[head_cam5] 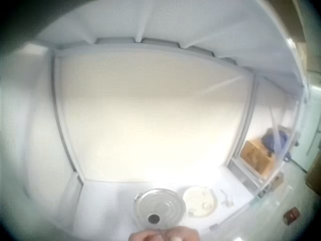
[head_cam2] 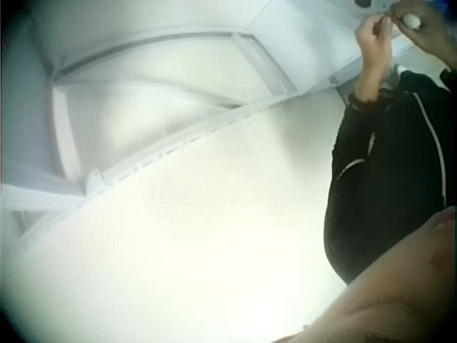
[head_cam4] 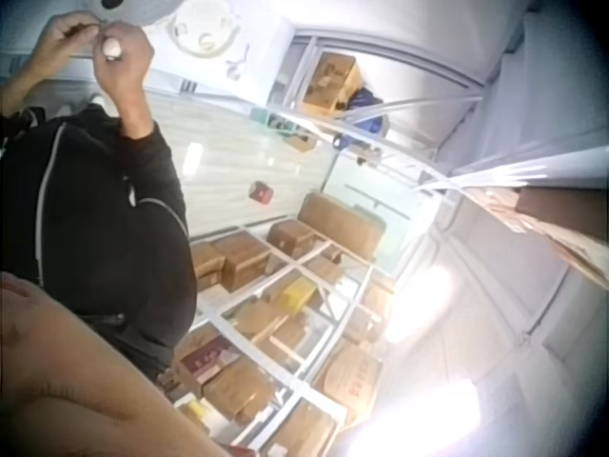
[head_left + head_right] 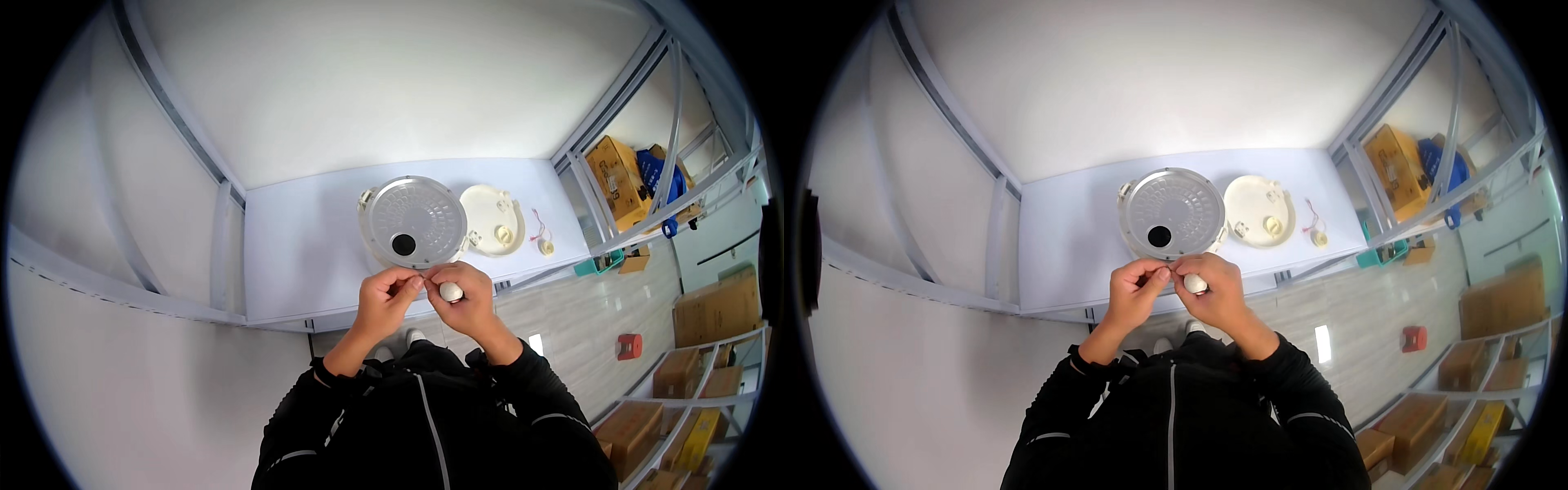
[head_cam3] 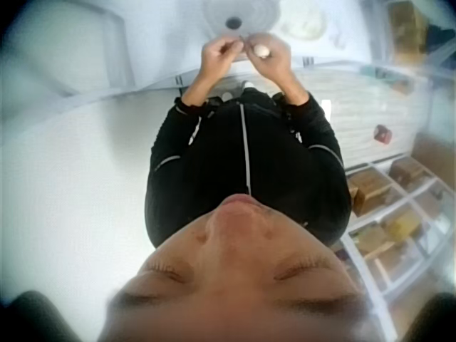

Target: The person uses a screwdriver to tighten screws on a white circular light fixture base and a perforated metal cover. They handle small components and wires, securing parts together on a white shelf.

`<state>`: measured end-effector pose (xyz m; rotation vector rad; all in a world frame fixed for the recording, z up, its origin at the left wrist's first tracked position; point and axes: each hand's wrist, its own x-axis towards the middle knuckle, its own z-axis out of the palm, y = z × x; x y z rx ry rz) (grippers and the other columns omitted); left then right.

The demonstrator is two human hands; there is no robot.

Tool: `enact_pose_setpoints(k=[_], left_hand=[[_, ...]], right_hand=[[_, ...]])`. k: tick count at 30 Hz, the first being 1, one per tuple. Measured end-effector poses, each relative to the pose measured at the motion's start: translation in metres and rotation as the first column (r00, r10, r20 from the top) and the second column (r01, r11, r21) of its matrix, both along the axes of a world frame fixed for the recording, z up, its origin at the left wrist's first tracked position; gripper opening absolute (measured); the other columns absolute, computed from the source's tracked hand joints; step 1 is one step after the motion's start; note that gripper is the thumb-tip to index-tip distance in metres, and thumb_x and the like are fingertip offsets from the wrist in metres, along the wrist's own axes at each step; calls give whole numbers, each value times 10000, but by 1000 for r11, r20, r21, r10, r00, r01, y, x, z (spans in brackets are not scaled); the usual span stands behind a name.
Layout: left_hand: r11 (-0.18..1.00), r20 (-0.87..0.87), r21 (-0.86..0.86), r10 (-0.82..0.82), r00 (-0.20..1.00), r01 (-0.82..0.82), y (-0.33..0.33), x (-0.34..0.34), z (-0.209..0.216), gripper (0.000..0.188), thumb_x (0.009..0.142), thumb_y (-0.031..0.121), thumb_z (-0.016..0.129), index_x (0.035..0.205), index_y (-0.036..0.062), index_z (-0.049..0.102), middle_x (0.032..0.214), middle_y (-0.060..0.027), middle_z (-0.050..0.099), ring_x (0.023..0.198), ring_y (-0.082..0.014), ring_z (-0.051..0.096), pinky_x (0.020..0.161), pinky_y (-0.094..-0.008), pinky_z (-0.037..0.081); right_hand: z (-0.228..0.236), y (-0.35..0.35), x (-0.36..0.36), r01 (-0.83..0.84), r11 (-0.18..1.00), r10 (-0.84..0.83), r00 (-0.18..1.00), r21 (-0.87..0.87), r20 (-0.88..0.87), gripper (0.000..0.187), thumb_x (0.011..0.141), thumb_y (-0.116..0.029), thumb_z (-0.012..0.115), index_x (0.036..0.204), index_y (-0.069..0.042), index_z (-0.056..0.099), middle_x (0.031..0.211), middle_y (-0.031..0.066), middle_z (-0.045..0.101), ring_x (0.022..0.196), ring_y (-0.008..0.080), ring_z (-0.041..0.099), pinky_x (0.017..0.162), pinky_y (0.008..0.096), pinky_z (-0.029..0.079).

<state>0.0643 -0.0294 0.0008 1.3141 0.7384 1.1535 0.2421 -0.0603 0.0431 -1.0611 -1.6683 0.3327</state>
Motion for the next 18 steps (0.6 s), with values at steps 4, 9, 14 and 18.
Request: enact_pose_setpoints(k=[4, 9, 14, 18], left_hand=[[997, -88, 66, 47, 995, -41, 3, 4, 10, 108, 997, 80, 761, 1035, -20, 777, 778, 1, 714, 658, -16, 537, 581, -217, 424], [984, -127, 164, 88, 988, -67, 8, 15, 15, 88, 967, 54, 783, 1029, -9, 784, 725, 2, 681, 610, -21, 519, 537, -226, 400], [911, -256, 394, 235, 938, -121, 13, 32, 17, 94, 899, 43, 814, 985, 30, 778, 672, -22, 632, 537, -97, 541, 513, -263, 421], [792, -396, 601, 410, 822, -106, 18, 44, 24, 112, 849, 51, 821, 952, 59, 779, 639, -48, 575, 519, -186, 553, 494, -316, 420]], right_hand=[[6, -3, 9, 9, 1000, -7, 998, -23, 67, 267, 786, 36, 826, 993, -79, 704, 993, 82, 807, 862, 304, 775, 744, 365, 617], [10, -5, 24, 1, 998, 4, 996, -63, 84, 272, 798, 22, 815, 1033, -83, 727, 1016, 91, 809, 876, 305, 782, 734, 357, 615], [8, -6, 41, 37, 997, -32, 997, -75, 64, 242, 822, 7, 803, 1037, -73, 728, 960, 93, 796, 818, 287, 773, 709, 343, 598], [8, -9, 67, 113, 986, -119, 992, -126, -45, 172, 847, -9, 791, 995, -61, 720, 866, 88, 760, 742, 242, 740, 675, 319, 565]])
